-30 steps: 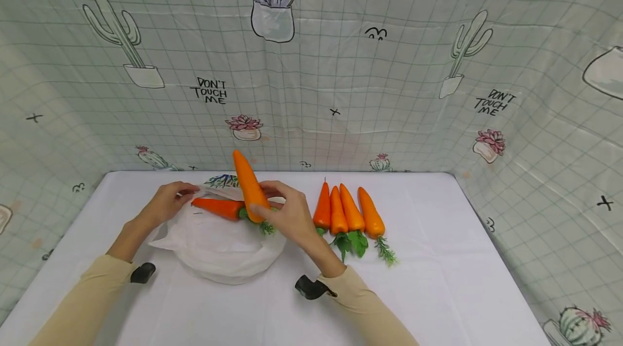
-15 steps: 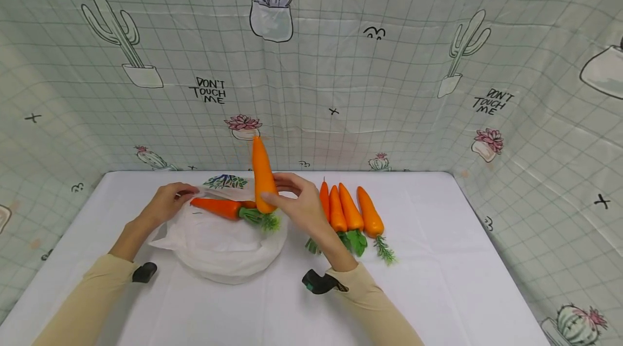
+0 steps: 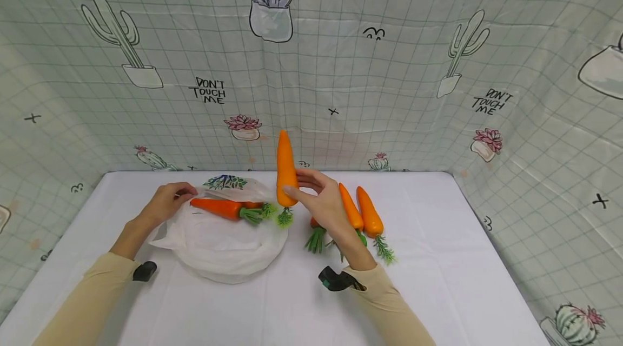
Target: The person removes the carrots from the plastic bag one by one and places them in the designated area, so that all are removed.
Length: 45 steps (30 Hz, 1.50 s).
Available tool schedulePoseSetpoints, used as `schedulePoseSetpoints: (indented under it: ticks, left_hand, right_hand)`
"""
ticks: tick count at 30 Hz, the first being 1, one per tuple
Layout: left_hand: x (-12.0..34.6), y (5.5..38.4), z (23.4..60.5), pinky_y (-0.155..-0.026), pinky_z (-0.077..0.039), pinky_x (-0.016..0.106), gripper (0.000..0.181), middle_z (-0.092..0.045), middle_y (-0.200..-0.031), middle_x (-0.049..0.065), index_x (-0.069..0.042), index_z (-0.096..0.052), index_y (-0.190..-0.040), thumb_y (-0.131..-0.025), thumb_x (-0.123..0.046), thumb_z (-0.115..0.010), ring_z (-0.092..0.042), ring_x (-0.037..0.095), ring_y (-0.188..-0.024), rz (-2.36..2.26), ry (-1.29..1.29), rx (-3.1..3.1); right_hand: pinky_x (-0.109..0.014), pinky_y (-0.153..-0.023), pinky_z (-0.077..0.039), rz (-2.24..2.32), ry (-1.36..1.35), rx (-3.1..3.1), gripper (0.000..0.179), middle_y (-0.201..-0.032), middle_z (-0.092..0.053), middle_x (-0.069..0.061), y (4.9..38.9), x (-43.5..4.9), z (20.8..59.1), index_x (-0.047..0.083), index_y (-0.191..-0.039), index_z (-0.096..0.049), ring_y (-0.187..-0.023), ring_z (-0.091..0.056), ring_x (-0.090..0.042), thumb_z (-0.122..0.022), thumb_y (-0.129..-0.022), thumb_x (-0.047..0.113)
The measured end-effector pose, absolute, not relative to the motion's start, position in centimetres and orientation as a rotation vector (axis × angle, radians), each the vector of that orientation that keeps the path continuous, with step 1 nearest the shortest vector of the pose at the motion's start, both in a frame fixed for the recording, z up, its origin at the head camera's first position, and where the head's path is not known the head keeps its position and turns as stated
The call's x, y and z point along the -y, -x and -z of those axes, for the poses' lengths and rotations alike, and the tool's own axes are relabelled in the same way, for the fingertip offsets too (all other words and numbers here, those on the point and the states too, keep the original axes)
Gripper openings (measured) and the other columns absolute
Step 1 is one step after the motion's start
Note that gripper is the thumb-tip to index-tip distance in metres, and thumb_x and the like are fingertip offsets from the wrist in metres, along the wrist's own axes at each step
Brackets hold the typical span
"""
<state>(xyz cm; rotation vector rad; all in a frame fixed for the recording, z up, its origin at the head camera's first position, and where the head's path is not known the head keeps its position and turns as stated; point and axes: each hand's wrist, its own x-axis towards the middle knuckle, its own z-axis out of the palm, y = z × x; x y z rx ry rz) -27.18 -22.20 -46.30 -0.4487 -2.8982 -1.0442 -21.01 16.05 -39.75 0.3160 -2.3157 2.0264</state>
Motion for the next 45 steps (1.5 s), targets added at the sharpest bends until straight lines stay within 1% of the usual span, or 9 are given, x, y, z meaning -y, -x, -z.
schedulePoseSetpoints:
  ticks: [2, 5, 11, 16, 23, 28, 32, 37, 45]
  left_hand:
    - [22.2, 27.2, 46.3, -0.094, -0.054, 0.056, 0.013, -0.068, -0.106, 0.027, 0.010, -0.067, -0.108, -0.099, 0.010, -0.058, -0.063, 0.039, -0.095, 1.037, 0.448, 2.903]
    - [22.2, 27.3, 46.4, -0.093, -0.054, 0.055, 0.013, -0.068, -0.106, 0.026, 0.010, -0.068, -0.108, -0.099, 0.009, -0.059, -0.063, 0.039, -0.095, 1.021, 0.440, 2.918]
    - [22.0, 27.4, 46.4, -0.096, -0.053, 0.056, 0.017, -0.067, -0.111, 0.029, 0.013, -0.066, -0.114, -0.099, 0.009, -0.059, -0.063, 0.041, -0.099, 1.003, 0.442, 2.948]
    - [21.9, 27.4, 46.2, -0.091, -0.055, 0.054, 0.015, -0.065, -0.105, 0.026, 0.013, -0.067, -0.110, -0.097, 0.012, -0.059, -0.061, 0.037, -0.093, 0.979, 0.465, 2.943]
    - [21.7, 27.3, 45.3, -0.085, -0.057, 0.050, 0.012, -0.068, -0.097, 0.023, 0.010, -0.071, -0.100, -0.094, 0.014, -0.062, -0.059, 0.033, -0.086, 0.914, 0.472, 2.975]
    - [21.8, 27.3, 44.9, -0.086, -0.057, 0.050, 0.011, -0.069, -0.097, 0.022, 0.010, -0.071, -0.102, -0.094, 0.011, -0.064, -0.060, 0.032, -0.085, 0.888, 0.442, 3.022]
    - [22.0, 27.3, 45.0, -0.088, -0.057, 0.050, 0.011, -0.069, -0.099, 0.023, 0.010, -0.071, -0.103, -0.095, 0.009, -0.064, -0.061, 0.032, -0.087, 0.908, 0.434, 3.022]
    - [21.9, 27.0, 45.0, -0.088, -0.057, 0.051, 0.012, -0.069, -0.100, 0.023, 0.010, -0.071, -0.105, -0.096, 0.007, -0.063, -0.061, 0.033, -0.087, 0.925, 0.436, 3.007]
    - [21.9, 26.3, 44.8, -0.091, -0.056, 0.053, 0.015, -0.069, -0.103, 0.025, 0.011, -0.070, -0.108, -0.096, 0.006, -0.064, -0.064, 0.036, -0.093, 0.951, 0.419, 2.995]
  right_hand:
    - [-0.048, -0.112, -0.042, -2.013, -0.277, 2.326, 0.047, -0.126, -0.070, -0.009, 20.9, -16.6, 39.7, 0.012, -0.134, -0.067, -0.119, -0.063, -0.024, -0.081, -0.090, 0.022]
    - [-0.040, -0.107, -0.047, -2.010, -0.237, 2.326, 0.049, -0.127, -0.070, -0.009, 20.9, -17.2, 39.6, 0.013, -0.134, -0.067, -0.120, -0.063, -0.025, -0.082, -0.089, 0.024]
    - [-0.029, -0.099, -0.052, -2.015, -0.224, 2.296, 0.048, -0.129, -0.068, -0.011, 21.0, -18.5, 39.9, 0.009, -0.135, -0.066, -0.120, -0.063, -0.027, -0.081, -0.090, 0.018]
    - [-0.027, -0.098, -0.052, -1.968, -0.183, 2.320, 0.048, -0.129, -0.068, -0.011, 21.0, -19.5, 40.0, 0.010, -0.135, -0.066, -0.117, -0.064, -0.022, -0.081, -0.091, 0.022]
    - [-0.025, -0.099, -0.051, -1.960, -0.133, 2.347, 0.051, -0.130, -0.067, -0.010, 20.8, -20.6, 39.9, 0.010, -0.135, -0.065, -0.118, -0.063, -0.021, -0.081, -0.090, 0.026]
    - [-0.023, -0.101, -0.049, -1.925, -0.092, 2.363, 0.051, -0.132, -0.066, -0.011, 21.0, -21.5, 40.1, 0.007, -0.137, -0.063, -0.117, -0.062, -0.018, -0.080, -0.092, 0.025]
    - [-0.020, -0.098, -0.049, -1.912, -0.049, 2.359, 0.053, -0.133, -0.065, -0.011, 21.0, -22.3, 40.1, 0.007, -0.139, -0.061, -0.117, -0.062, -0.017, -0.078, -0.093, 0.028]
    - [-0.019, -0.096, -0.051, -1.922, -0.008, 2.349, 0.057, -0.135, -0.064, -0.009, 20.9, -23.2, 39.9, 0.009, -0.142, -0.060, -0.121, -0.061, -0.019, -0.077, -0.094, 0.033]
    - [-0.017, -0.095, -0.051, -1.891, -0.006, 2.328, 0.056, -0.131, -0.064, -0.006, 20.8, -25.0, 40.1, 0.004, -0.143, -0.057, -0.116, -0.062, -0.011, -0.074, -0.096, 0.030]
